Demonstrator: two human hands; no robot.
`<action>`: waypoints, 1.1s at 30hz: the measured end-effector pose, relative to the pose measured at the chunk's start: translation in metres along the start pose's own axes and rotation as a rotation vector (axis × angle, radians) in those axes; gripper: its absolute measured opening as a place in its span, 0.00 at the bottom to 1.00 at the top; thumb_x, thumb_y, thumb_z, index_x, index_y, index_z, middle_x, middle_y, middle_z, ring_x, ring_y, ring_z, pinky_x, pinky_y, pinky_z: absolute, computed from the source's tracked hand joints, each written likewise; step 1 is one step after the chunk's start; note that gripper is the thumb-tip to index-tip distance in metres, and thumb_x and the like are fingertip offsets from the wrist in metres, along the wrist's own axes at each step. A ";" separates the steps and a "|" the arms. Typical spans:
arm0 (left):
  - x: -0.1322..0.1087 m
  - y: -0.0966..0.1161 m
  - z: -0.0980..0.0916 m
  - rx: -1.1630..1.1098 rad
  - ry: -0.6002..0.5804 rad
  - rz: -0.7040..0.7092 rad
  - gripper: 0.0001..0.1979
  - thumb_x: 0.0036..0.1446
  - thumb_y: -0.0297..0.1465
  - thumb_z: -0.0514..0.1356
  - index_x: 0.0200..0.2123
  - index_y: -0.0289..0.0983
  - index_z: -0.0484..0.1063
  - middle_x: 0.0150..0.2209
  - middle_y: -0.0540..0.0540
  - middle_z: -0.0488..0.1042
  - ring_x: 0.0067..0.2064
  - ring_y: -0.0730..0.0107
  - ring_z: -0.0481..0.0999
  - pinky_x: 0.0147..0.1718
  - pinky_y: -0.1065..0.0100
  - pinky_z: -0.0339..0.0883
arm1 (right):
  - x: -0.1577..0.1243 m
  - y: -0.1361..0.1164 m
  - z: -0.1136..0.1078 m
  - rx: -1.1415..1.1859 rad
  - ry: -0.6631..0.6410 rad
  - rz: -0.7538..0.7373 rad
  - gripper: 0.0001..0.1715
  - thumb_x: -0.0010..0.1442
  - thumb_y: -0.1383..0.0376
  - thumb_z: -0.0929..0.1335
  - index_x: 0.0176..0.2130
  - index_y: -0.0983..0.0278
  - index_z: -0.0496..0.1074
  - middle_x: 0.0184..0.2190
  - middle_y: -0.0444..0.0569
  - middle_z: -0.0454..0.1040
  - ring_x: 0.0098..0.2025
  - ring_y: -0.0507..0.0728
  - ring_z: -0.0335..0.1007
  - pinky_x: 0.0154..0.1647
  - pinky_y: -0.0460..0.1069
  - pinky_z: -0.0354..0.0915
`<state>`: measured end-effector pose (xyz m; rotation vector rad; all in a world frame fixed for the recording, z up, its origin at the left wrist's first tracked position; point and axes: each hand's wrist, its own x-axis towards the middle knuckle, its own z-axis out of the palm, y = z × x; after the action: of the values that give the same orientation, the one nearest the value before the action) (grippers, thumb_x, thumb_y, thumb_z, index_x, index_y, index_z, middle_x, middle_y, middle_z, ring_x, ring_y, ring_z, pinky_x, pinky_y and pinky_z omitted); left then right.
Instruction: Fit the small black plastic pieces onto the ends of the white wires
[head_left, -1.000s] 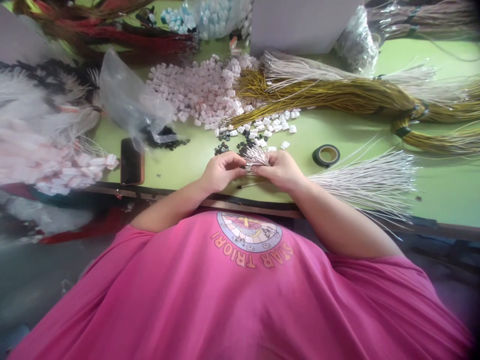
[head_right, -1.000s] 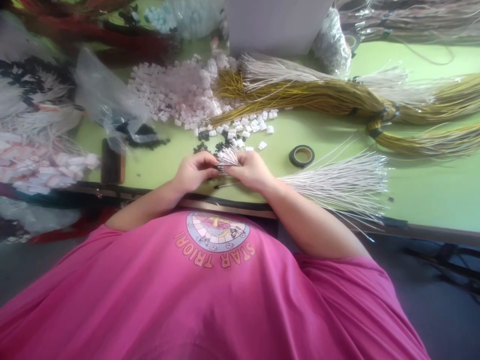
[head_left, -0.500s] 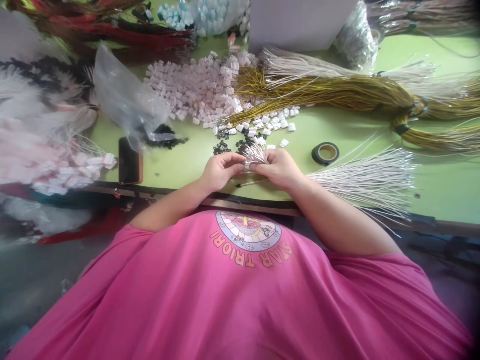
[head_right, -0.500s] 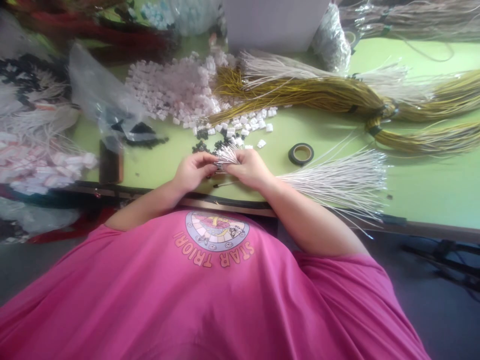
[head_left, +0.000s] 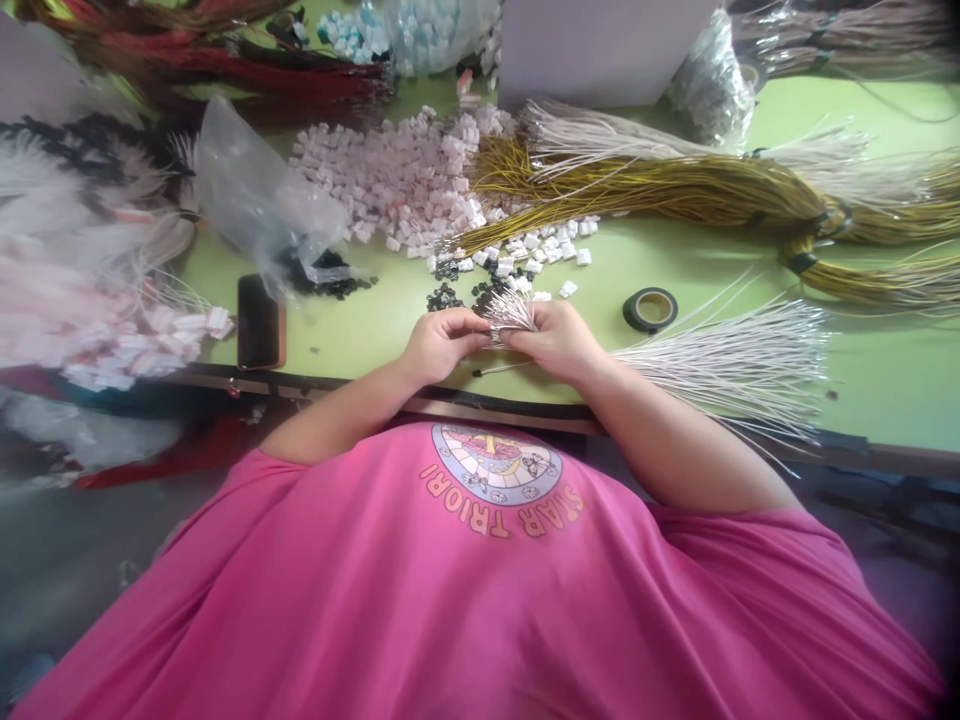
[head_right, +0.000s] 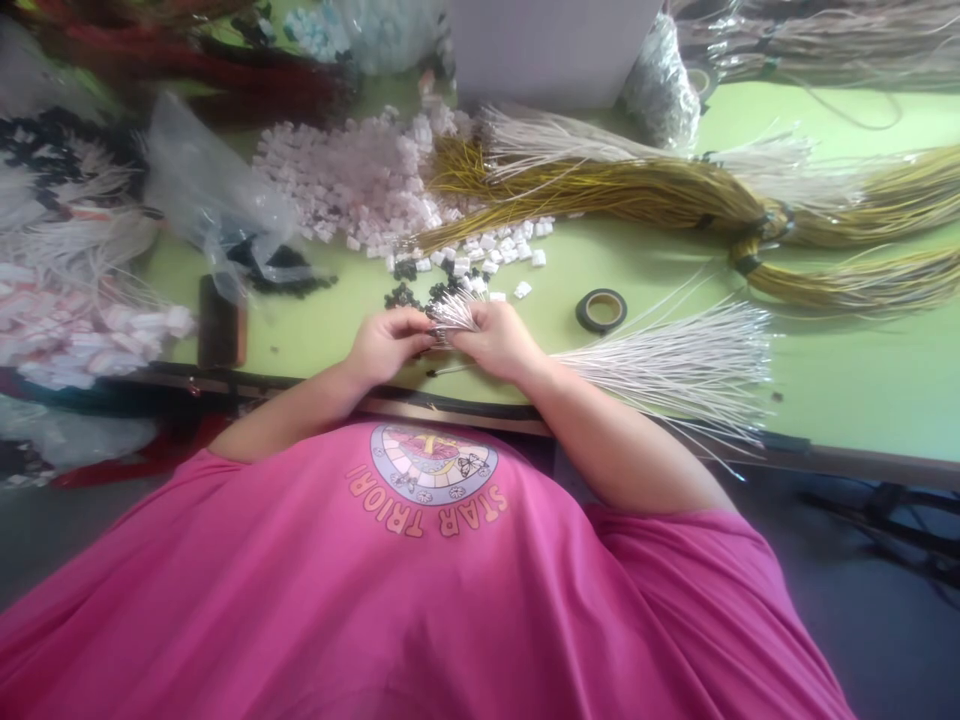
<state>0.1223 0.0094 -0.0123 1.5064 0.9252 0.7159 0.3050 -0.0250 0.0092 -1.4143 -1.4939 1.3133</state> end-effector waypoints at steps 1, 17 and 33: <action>0.000 0.001 0.001 0.038 -0.004 0.031 0.08 0.46 0.35 0.66 0.29 0.36 0.76 0.30 0.48 0.76 0.31 0.72 0.73 0.34 0.68 0.67 | 0.000 0.000 0.000 -0.012 -0.014 -0.004 0.10 0.48 0.64 0.66 0.21 0.67 0.65 0.19 0.40 0.59 0.23 0.46 0.52 0.25 0.44 0.52; -0.007 0.017 -0.040 0.694 -0.142 0.233 0.09 0.54 0.29 0.59 0.40 0.38 0.74 0.39 0.46 0.73 0.39 0.69 0.72 0.42 0.65 0.67 | 0.000 0.010 0.000 -0.195 0.022 -0.225 0.08 0.50 0.64 0.67 0.23 0.67 0.71 0.26 0.46 0.68 0.30 0.51 0.64 0.34 0.47 0.59; 0.022 0.007 -0.074 0.591 0.077 -0.039 0.06 0.53 0.30 0.59 0.35 0.37 0.72 0.36 0.46 0.75 0.37 0.68 0.73 0.42 0.60 0.67 | -0.002 -0.005 -0.004 -0.078 -0.013 -0.018 0.11 0.49 0.66 0.64 0.19 0.65 0.58 0.17 0.39 0.57 0.22 0.46 0.52 0.26 0.46 0.51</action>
<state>0.0718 0.0655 0.0040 1.9747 1.2946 0.4922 0.3080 -0.0257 0.0156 -1.4408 -1.5782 1.2683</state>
